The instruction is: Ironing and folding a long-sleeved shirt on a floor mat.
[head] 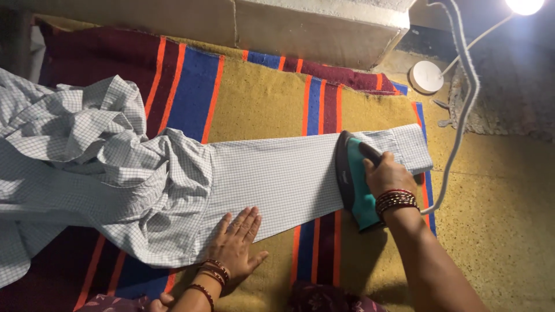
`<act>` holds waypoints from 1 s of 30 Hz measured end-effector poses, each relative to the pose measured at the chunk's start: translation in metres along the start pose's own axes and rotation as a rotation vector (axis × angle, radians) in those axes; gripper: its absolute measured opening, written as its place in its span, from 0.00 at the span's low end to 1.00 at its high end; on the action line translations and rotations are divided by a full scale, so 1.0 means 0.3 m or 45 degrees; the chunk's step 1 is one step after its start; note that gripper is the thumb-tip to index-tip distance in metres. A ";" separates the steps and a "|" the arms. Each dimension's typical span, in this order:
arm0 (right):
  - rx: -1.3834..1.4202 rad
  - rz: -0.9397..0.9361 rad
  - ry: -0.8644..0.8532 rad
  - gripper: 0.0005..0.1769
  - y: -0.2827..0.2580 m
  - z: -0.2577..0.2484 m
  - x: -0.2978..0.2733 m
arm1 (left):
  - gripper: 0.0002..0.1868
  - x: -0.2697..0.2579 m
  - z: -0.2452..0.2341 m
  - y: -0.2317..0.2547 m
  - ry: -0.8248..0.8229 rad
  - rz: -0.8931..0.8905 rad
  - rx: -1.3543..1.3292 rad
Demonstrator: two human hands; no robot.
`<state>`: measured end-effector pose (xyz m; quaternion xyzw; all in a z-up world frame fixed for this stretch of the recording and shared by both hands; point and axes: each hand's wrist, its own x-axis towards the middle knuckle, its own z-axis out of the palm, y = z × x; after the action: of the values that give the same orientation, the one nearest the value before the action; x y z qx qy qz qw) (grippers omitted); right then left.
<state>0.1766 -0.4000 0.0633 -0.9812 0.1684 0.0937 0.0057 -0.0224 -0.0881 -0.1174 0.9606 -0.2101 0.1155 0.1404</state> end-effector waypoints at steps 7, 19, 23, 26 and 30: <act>-0.034 0.111 0.008 0.30 0.074 -0.018 0.111 | 0.48 -0.002 -0.001 0.001 0.021 0.010 0.045; 0.030 0.138 0.138 0.29 0.129 -0.025 0.277 | 0.44 0.003 -0.006 0.016 -0.025 -0.009 0.013; 0.016 0.077 0.085 0.29 0.134 -0.029 0.277 | 0.43 0.005 -0.023 0.016 0.037 -0.019 0.014; -0.003 0.062 0.101 0.31 0.189 0.018 0.284 | 0.42 0.021 -0.038 0.015 0.044 -0.048 0.053; 0.004 0.055 0.119 0.31 0.251 0.054 0.240 | 0.41 0.008 -0.033 0.011 0.039 -0.058 0.032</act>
<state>0.2153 -0.4940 0.0357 -0.9807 0.1898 0.0477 -0.0028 -0.0233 -0.0886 -0.1067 0.9650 -0.1846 0.1297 0.1340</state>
